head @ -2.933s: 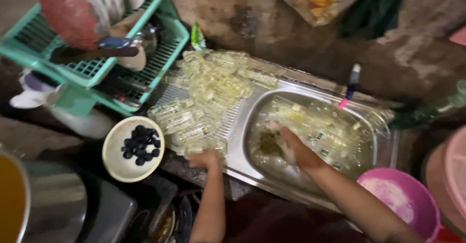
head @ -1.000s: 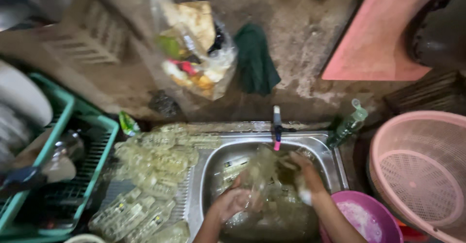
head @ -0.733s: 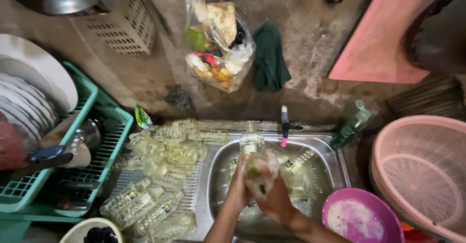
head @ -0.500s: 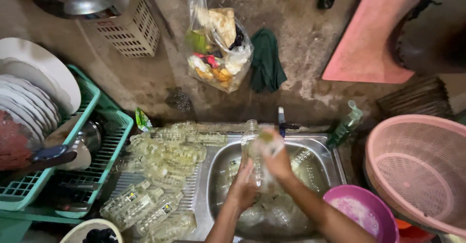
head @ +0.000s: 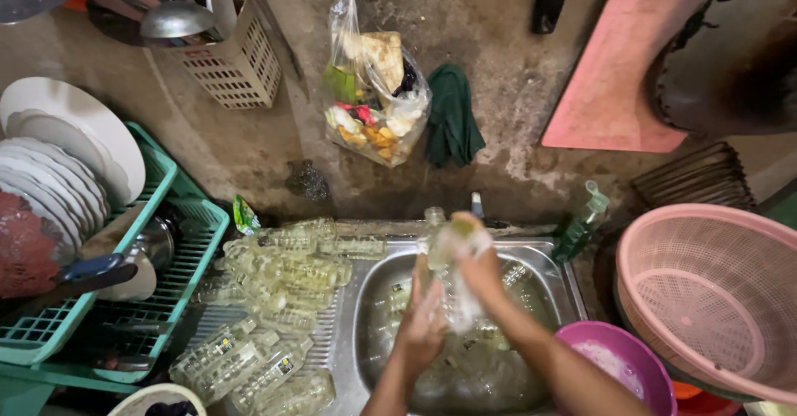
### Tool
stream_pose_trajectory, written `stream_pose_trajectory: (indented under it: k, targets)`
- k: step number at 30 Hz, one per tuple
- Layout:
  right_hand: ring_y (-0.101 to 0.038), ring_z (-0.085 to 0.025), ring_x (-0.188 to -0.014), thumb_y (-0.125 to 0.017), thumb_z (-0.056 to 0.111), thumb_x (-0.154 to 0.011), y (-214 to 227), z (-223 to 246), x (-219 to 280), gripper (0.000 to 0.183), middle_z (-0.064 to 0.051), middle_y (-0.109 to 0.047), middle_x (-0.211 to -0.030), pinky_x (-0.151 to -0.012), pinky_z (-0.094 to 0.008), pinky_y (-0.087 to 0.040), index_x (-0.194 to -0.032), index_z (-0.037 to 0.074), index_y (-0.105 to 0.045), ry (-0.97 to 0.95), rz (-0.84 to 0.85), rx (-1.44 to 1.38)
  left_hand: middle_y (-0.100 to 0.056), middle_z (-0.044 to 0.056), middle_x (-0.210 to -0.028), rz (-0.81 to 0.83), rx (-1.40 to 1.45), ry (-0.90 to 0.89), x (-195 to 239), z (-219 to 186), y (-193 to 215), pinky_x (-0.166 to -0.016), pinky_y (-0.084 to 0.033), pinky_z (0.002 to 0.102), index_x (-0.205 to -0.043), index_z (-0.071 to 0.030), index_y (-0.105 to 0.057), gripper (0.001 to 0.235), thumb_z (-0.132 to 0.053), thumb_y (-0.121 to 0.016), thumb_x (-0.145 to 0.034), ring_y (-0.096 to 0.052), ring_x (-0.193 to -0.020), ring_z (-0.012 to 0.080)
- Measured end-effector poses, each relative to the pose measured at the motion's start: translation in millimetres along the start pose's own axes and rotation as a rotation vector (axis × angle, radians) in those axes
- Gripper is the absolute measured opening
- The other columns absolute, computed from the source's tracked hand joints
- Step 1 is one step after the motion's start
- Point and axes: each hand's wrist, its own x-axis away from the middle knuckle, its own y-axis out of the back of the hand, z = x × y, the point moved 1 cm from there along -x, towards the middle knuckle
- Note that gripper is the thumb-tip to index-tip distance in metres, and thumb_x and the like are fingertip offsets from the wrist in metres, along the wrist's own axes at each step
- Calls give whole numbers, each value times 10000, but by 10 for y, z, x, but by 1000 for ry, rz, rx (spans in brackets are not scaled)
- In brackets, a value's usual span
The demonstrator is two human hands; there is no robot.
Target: The person washes multiple plastic bottles in a sink using a soapy sponge, rinses them under running water, and places them on the sink ledge. They also briefly handle a bowl of dark round objects, rinsing them under the tap.
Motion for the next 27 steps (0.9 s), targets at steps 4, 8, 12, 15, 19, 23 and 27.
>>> stream_pose_trajectory:
  k: [4,8,12,15,19,23,27]
  targets:
    - [-622,-328,-1144,-630,370,-986,-24,-2,-45,489,-237,-627,-1320,-908,-444,-515,-1317,11,-627,-364,-20,-347,-318,197,-1595,-156,723,437,-73,-139,-88,-834,-624,388,-1636,-252,-10,1062,-38,-657,-822,-507,-1288,360]
    - [-630,-318,-1176,-726,222,-822,-224,255,430,604,-188,-513,-1363,-975,-431,-535,-1379,126,-513,206,-29,318,-277,192,-1657,-167,308,115,-141,-180,-33,-1080,-495,437,-1665,-183,9,1220,59,-776,-762,-426,-1469,359]
    - [-566,-390,-1188,-849,228,-725,-189,692,268,654,-268,-532,-1322,-962,-481,-498,-1298,98,-562,520,-24,572,-352,111,-1587,-27,479,472,4,-73,-8,-1046,-586,453,-1607,-240,65,1289,38,-799,-691,-489,-1399,304]
    - [-665,-331,-1023,-880,177,-661,-19,862,-106,677,-197,-646,-1168,-837,-455,-558,-1275,114,-601,126,65,327,-518,212,-1500,132,540,397,86,-23,-75,-991,-562,484,-1623,-252,75,1235,5,-679,-679,-601,-1284,350]
    - [-731,-240,-807,-801,46,-683,171,768,-332,633,-121,-725,-975,-697,-394,-629,-1290,74,-623,-455,333,-474,-609,173,-1316,348,1071,294,150,-38,-126,-944,-597,452,-1596,-109,-239,813,-159,-663,-904,-668,-1127,292]
    - [-704,-217,-744,-738,-11,-713,212,526,-380,588,-133,-727,-892,-649,-364,-612,-1291,35,-639,-315,342,-440,-667,164,-1163,366,980,375,86,-142,-113,-856,-605,443,-1484,-12,-427,641,-238,-688,-945,-703,-985,270]
    - [-688,-178,-798,-768,-63,-707,206,371,-317,541,-69,-713,-940,-686,-342,-582,-1231,21,-662,-47,186,-25,-708,142,-1100,-2,59,159,-4,-219,-136,-824,-618,454,-1341,-40,-403,783,-204,-836,-710,-728,-947,263]
